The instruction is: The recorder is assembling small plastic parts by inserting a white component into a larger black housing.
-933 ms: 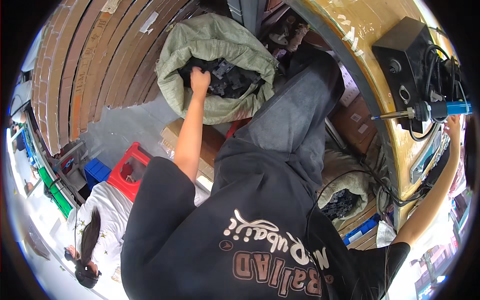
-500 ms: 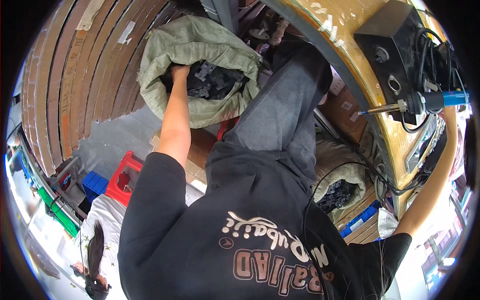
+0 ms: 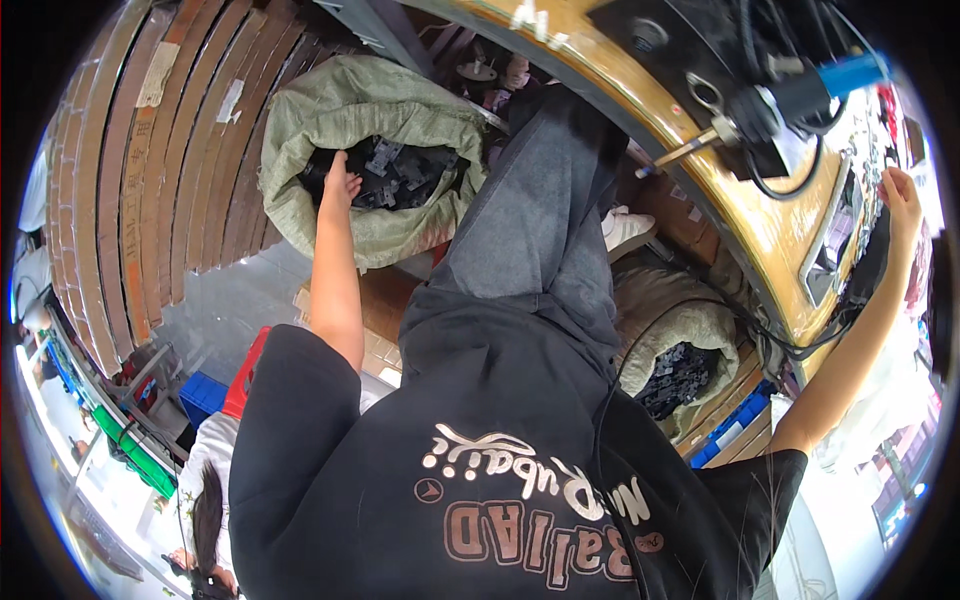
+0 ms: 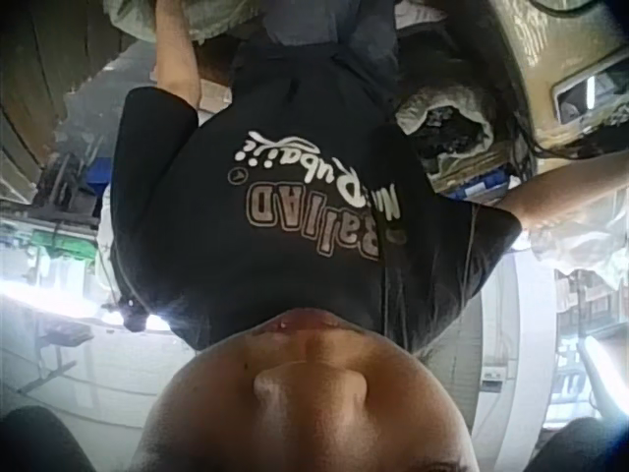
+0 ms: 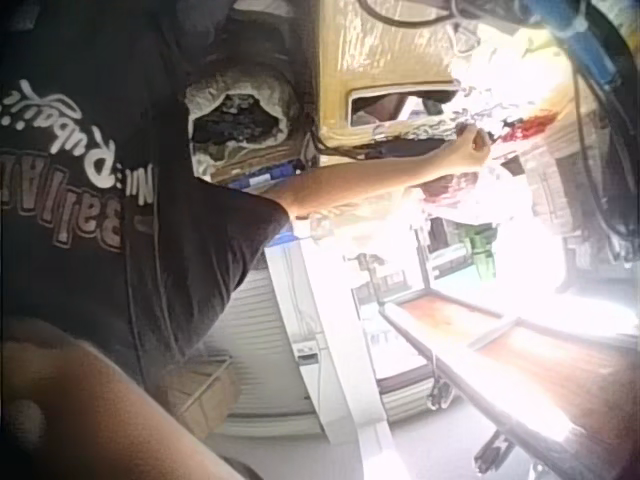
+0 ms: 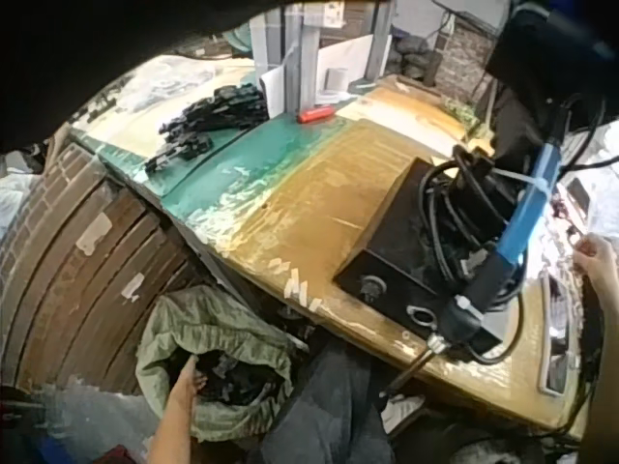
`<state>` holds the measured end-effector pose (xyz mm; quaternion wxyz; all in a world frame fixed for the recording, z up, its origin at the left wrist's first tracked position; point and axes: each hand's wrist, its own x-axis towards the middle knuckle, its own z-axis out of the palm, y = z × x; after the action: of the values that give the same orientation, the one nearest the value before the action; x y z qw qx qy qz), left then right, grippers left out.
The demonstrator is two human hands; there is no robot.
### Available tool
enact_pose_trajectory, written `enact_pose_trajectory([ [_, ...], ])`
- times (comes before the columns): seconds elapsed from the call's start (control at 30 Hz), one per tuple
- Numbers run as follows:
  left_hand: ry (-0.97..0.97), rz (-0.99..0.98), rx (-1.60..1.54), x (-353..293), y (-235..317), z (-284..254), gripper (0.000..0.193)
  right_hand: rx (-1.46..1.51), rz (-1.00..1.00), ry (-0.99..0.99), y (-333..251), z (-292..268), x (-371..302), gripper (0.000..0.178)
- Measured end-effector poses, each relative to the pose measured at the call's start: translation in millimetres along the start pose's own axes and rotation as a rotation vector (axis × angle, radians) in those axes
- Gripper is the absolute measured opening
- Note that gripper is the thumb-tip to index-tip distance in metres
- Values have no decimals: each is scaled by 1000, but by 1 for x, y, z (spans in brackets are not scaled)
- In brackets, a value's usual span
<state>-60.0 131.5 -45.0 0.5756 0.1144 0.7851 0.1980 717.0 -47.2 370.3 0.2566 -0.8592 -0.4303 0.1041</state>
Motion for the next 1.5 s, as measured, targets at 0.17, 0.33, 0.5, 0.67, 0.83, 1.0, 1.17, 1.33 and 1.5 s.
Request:
enact_pose_trajectory([
  [0.17,-320,-232,-649,-78,-15,2,41,-104,-29,-38,27,-5,-22,29],
  [0.33,-886,-50,-858,-197,-39,7,35,-155,-127,296,-34,-1,-76,26],
  [0.5,-1302,93,-431,-286,-47,8,39,207,-177,508,-160,43,-206,22],
  [0.67,-1213,243,96,-364,-44,44,33,884,-269,213,-180,105,-297,14],
  [0.83,-1326,348,345,-419,-55,67,18,1341,-4,-45,-168,160,-335,18],
  [1.0,-1338,488,580,-456,-55,75,12,1478,-20,-77,-157,162,-344,17],
  [1.17,-1284,704,733,-467,-48,78,16,1558,118,-172,-155,157,-350,15],
  [1.33,-1182,1076,883,-476,-40,79,20,1527,70,-132,-156,155,-352,14],
  [1.5,-1140,1232,909,-477,-40,79,19,1490,69,-113,-160,156,-352,15],
])
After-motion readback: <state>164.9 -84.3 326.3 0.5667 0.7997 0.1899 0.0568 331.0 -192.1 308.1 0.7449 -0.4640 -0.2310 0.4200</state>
